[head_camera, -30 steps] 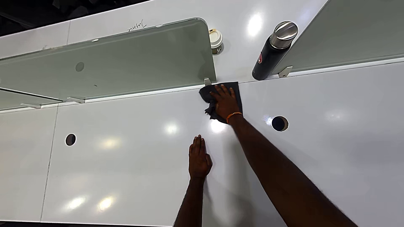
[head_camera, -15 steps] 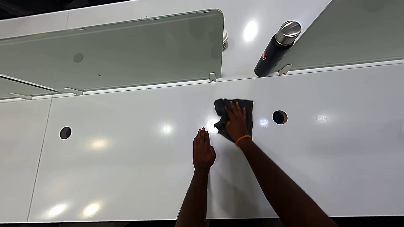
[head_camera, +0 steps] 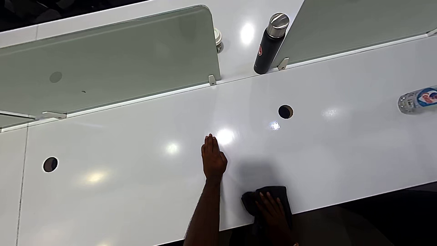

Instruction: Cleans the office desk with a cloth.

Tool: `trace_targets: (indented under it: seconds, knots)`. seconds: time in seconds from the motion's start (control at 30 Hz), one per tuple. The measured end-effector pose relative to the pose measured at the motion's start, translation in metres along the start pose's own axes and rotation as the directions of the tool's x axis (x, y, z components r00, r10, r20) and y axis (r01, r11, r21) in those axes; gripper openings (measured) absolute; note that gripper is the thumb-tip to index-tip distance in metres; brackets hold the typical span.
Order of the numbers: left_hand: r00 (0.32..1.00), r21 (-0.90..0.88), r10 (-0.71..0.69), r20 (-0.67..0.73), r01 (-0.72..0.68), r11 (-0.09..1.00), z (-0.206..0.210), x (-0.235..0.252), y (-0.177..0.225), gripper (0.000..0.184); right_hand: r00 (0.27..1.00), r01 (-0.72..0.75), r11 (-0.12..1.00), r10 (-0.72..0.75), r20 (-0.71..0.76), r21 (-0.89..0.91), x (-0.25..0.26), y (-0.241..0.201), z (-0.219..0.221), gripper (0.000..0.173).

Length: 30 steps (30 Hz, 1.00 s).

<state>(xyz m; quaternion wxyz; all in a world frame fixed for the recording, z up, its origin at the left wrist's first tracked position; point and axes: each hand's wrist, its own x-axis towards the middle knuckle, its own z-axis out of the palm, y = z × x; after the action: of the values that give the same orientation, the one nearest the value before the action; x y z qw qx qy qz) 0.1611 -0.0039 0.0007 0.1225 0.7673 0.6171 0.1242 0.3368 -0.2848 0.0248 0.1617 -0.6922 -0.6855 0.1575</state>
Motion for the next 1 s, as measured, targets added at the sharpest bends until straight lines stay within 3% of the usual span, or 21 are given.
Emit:
trace_targets:
  seconds: [0.17,0.33,0.5,0.7,1.0]
  knots:
    - [1.000,-0.006,-0.005,0.012,0.005,1.000,-0.001,0.000,0.001,0.060,0.999,-0.031,0.999,0.030,-0.012,-0.013,-0.033,0.030,-0.023,0.038]
    - [1.000,-0.010,-0.016,0.010,0.016,1.000,0.002,0.000,0.000,0.060,0.990,-0.108,0.994,0.110,0.086,-0.027,-0.061,0.051,-0.054,0.044]
    - [0.999,-0.017,-0.029,0.030,0.029,0.999,0.001,0.001,0.001,0.061,0.995,-0.053,0.998,0.050,0.092,0.034,-0.063,0.038,-0.039,0.043]
    - [0.999,-0.016,-0.040,0.028,0.040,0.999,0.000,0.002,0.002,0.061,0.996,0.086,0.986,-0.081,-0.042,0.140,0.002,0.026,-0.009,0.034]
    - [0.999,0.012,-0.032,-0.006,0.032,0.999,0.003,0.003,0.001,0.061,0.968,0.252,0.946,-0.249,-0.042,0.205,0.135,0.045,-0.005,0.036]
